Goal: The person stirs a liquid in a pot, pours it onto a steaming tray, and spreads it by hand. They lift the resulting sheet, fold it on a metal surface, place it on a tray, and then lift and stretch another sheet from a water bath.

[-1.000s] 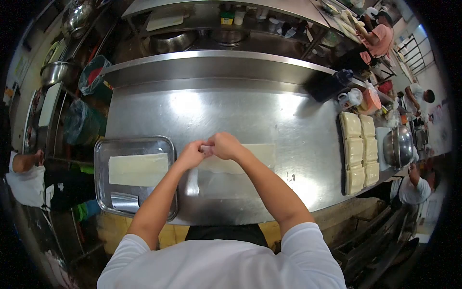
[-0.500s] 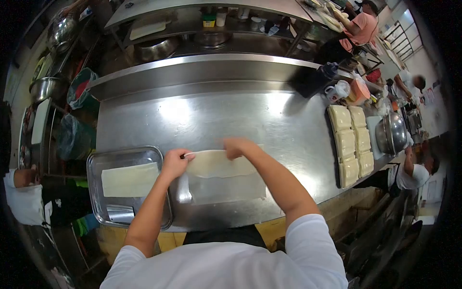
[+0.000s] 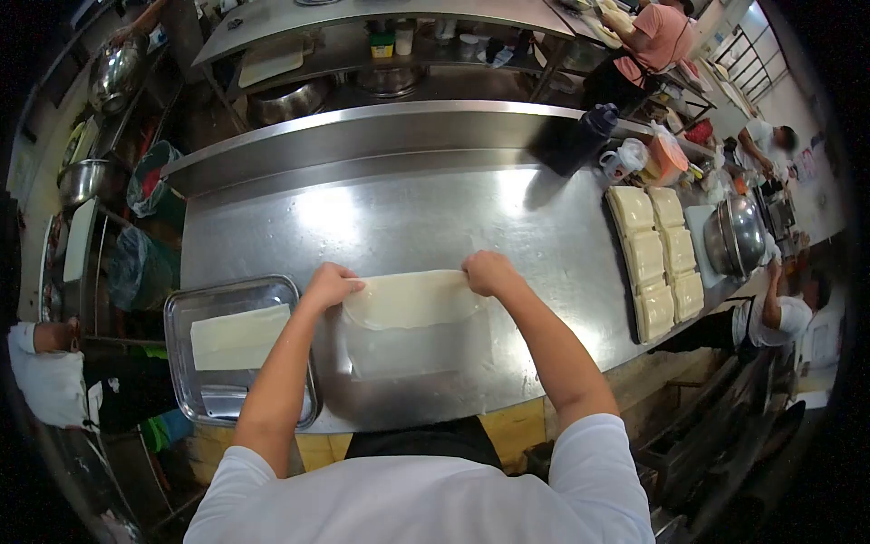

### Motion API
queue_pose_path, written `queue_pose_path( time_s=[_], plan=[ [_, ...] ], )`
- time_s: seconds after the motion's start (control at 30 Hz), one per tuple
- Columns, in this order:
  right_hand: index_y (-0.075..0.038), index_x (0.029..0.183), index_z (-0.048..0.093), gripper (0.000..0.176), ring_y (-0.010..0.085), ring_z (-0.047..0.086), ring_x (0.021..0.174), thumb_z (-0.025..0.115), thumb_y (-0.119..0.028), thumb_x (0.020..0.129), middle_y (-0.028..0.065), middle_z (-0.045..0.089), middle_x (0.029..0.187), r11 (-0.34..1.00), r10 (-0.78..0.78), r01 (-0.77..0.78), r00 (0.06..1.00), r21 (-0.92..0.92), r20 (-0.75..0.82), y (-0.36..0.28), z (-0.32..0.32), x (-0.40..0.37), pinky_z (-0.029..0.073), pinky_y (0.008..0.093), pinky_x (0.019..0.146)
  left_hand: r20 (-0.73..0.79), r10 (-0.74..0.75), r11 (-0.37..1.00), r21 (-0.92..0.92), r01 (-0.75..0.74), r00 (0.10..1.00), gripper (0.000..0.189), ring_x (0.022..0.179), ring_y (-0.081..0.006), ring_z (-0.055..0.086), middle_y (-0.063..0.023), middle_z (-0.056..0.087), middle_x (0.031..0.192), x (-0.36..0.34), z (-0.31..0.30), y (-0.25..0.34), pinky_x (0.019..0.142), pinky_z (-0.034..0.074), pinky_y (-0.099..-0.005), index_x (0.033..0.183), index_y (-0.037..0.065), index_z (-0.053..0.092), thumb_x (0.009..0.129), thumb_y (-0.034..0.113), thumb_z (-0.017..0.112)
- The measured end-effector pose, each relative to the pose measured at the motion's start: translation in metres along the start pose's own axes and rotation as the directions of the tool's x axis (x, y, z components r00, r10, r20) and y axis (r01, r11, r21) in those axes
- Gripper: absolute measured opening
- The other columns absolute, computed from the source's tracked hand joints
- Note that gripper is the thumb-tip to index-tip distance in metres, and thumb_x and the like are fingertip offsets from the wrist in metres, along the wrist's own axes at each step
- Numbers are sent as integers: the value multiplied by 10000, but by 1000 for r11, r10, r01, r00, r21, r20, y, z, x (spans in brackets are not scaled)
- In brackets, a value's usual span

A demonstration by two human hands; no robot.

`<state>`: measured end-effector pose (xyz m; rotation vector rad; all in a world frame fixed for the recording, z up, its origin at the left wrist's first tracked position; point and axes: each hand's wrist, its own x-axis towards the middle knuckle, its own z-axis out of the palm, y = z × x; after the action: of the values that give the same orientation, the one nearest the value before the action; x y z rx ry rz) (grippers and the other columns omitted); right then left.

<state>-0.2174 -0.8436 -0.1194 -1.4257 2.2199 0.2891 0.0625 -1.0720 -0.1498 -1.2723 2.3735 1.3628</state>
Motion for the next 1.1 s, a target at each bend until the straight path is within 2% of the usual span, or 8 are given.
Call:
queue_pose_path(
  time_s=[0.2, 0.3, 0.4, 0.7, 0.77, 0.9, 1.0, 1.1],
  plan=[
    [-104, 961, 787, 202, 364, 703, 978, 617, -141, 857, 154, 753, 1001, 998, 3, 5, 992, 65, -126, 14, 21, 0, 568, 470, 859, -63, 4, 999, 42, -1, 998, 304, 826, -269, 755, -164, 783, 908, -7, 2, 2, 808, 582, -371, 976, 53, 816, 777, 282, 831],
    [-86, 950, 781, 180, 371, 704, 947, 650, -150, 844, 157, 752, 961, 995, 23, -7, 987, 98, -162, 14, 20, -11, 567, 471, 845, -136, 33, 999, -16, -36, 990, 299, 809, -259, 753, -159, 783, 897, -24, 4, 4, 791, 581, -367, 990, 52, 817, 796, 279, 829],
    [-79, 927, 778, 167, 381, 707, 911, 658, -158, 841, 169, 749, 941, 982, 27, 16, 975, 188, -222, 15, 15, -28, 568, 476, 829, -184, 88, 994, -44, -98, 979, 274, 773, -196, 728, -142, 783, 868, -43, 4, 6, 741, 564, -348, 970, 25, 811, 830, 260, 828],
    [-60, 892, 780, 157, 386, 709, 849, 682, -176, 850, 194, 737, 864, 950, 31, 97, 918, 297, -396, 11, -5, -105, 565, 475, 796, -334, 192, 960, -131, -247, 923, 228, 772, -157, 712, -119, 786, 847, -106, 2, 7, 741, 550, -318, 971, 7, 809, 850, 199, 822],
    [-50, 936, 791, 179, 371, 710, 793, 706, -184, 854, 195, 737, 840, 936, 46, 110, 905, 336, -424, 10, -3, -121, 562, 452, 770, -338, 175, 956, -167, -242, 925, 229, 779, -156, 715, -120, 789, 869, -116, 7, -3, 750, 553, -319, 998, 22, 809, 862, 206, 823],
    [-64, 915, 792, 174, 406, 699, 822, 692, -197, 866, 208, 728, 856, 896, 98, 118, 888, 429, -450, 4, 10, -152, 557, 492, 778, -343, 141, 939, -250, -235, 929, 221, 798, -146, 711, -117, 789, 881, -146, 17, -15, 773, 557, -321, 1012, 29, 805, 863, 192, 825],
    [-60, 917, 788, 173, 409, 698, 820, 688, -195, 877, 208, 726, 850, 895, 108, 125, 870, 427, -480, 0, 30, -177, 556, 495, 774, -383, 182, 946, -184, -268, 906, 206, 821, -137, 705, -103, 791, 893, -173, 31, -31, 766, 547, -308, 1012, -8, 794, 898, 162, 793],
    [-51, 934, 783, 179, 407, 703, 834, 689, -195, 888, 202, 731, 862, 898, 124, 94, 884, 431, -451, -4, 66, -203, 558, 491, 782, -425, 218, 953, -100, -285, 879, 157, 837, -181, 715, -114, 781, 901, -208, 48, -42, 767, 553, -324, 985, 33, 803, 873, 144, 806]
  ],
)
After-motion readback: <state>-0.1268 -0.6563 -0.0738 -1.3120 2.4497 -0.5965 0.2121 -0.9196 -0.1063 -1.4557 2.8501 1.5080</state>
